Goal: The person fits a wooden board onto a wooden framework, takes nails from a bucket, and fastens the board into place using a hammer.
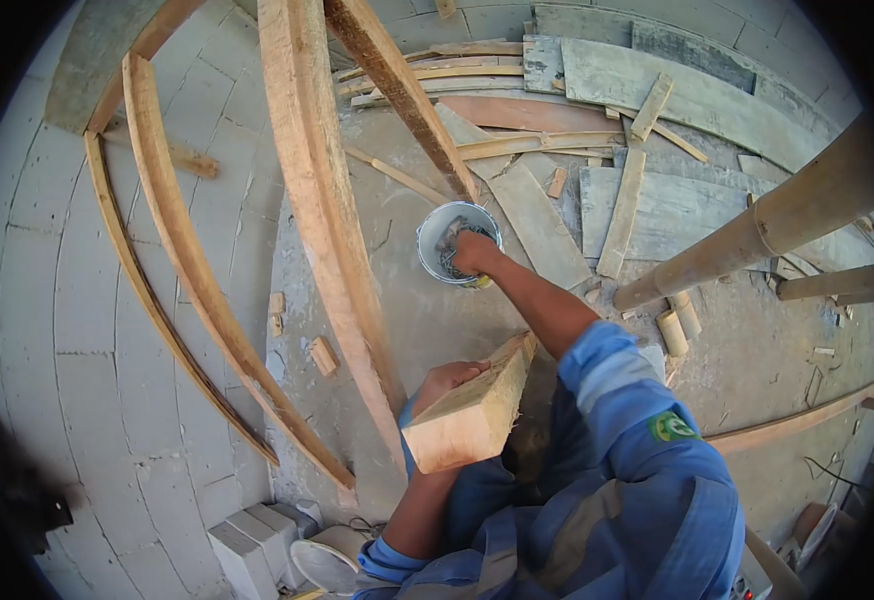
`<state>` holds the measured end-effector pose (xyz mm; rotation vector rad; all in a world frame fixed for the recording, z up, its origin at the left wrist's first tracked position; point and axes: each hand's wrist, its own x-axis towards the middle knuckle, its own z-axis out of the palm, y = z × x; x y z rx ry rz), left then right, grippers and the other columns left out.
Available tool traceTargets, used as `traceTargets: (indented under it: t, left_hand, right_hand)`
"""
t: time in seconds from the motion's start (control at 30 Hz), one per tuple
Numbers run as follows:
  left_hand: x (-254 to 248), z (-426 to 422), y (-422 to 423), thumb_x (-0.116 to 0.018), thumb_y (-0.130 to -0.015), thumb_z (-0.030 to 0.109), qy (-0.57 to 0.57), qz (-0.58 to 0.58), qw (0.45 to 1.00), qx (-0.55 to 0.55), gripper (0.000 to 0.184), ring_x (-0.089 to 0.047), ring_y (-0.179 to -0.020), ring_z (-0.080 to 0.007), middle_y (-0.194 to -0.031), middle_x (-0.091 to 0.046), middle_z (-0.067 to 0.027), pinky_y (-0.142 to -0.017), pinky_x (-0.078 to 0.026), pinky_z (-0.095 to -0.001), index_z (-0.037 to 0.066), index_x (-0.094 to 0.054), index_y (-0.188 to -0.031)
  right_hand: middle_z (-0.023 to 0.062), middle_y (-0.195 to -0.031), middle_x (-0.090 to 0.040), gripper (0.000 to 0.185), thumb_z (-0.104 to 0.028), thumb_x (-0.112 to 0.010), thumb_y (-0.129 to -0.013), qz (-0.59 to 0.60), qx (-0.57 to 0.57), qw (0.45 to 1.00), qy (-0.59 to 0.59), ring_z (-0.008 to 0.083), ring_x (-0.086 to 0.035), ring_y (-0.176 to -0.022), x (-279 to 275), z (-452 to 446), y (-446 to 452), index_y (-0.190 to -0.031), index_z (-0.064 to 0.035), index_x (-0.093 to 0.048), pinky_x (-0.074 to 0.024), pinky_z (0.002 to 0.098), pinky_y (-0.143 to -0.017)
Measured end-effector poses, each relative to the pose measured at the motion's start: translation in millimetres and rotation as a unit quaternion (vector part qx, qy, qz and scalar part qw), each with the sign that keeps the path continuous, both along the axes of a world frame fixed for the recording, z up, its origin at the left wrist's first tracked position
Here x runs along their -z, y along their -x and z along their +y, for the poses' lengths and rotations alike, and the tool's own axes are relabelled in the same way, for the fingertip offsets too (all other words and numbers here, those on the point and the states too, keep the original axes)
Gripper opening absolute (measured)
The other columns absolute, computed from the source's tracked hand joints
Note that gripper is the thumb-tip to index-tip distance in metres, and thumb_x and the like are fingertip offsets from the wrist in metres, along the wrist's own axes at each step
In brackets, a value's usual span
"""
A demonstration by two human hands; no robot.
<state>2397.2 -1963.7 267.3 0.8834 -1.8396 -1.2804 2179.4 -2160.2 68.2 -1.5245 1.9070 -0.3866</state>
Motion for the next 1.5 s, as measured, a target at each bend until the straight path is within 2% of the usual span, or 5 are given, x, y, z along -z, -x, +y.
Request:
traceTargets:
  t: [0.33,0.87,1.03,1.17,1.5]
  left_hand:
    - [-3,20,0,-0.077,-0.082,0.010,0.058,-0.022,0.998,0.006,0.022,-0.071,-0.095,-0.0290,-0.104,-0.073,-0.0132,-0.085,-0.055,-0.0363,0.004,-0.069,-0.101]
    - [-74,10,-21,-0.084,-0.075,0.025,0.120,-0.154,0.875,0.442,0.071,-0.063,-0.122,-0.0336,-0.139,-0.061,-0.0134,-0.105,-0.051,-0.0432,0.003,-0.060,-0.138]
    - [-62,-83,2,-0.078,-0.090,0.028,-0.028,-0.145,0.925,0.351,0.068,-0.061,-0.130,-0.0308,-0.142,-0.062,-0.0199,-0.109,-0.046,-0.0428,0.001,-0.052,-0.147]
    - [30,-154,100,-0.076,-0.086,0.025,0.012,-0.196,0.976,0.093,0.046,-0.068,-0.116,-0.0348,-0.123,-0.072,-0.0194,-0.098,-0.053,-0.0393,0.004,-0.067,-0.127]
    - [232,-265,133,-0.067,-0.088,0.015,0.015,-0.620,0.776,0.115,0.033,-0.066,-0.121,-0.0388,-0.126,-0.069,-0.0257,-0.105,-0.052,-0.0460,-0.002,-0.073,-0.116]
  right_hand:
    - [0.0170,-0.093,-0.067,0.036,-0.026,-0.063,-0.098,-0.230,0.255,0.934,0.102,0.0298,-0.065,-0.085,-79,288,36,-0.125,-0.0024,-0.063,-0.0510,0.0406,-0.082]
    - [0.0027,-0.068,-0.059,0.038,-0.040,-0.068,-0.098,-0.273,0.302,0.913,-0.022,0.0128,-0.057,-0.061,-63,282,29,-0.099,-0.0026,-0.066,-0.0467,0.0330,-0.060]
    - [0.0071,-0.071,-0.060,0.058,-0.056,-0.074,-0.090,-0.313,0.353,0.877,-0.095,0.0171,-0.062,-0.068,-65,277,2,-0.097,0.0012,-0.066,-0.0507,0.0364,-0.065]
    - [0.0145,-0.080,-0.066,0.075,-0.068,-0.076,-0.081,-0.251,0.345,0.898,-0.110,0.0244,-0.067,-0.078,-42,286,-11,-0.096,0.0047,-0.065,-0.0542,0.0395,-0.073]
    - [0.0294,-0.105,-0.072,0.089,-0.063,-0.077,-0.079,-0.291,0.322,0.885,-0.171,0.0346,-0.070,-0.105,-2,280,-16,-0.118,0.0161,-0.065,-0.0524,0.0429,-0.093]
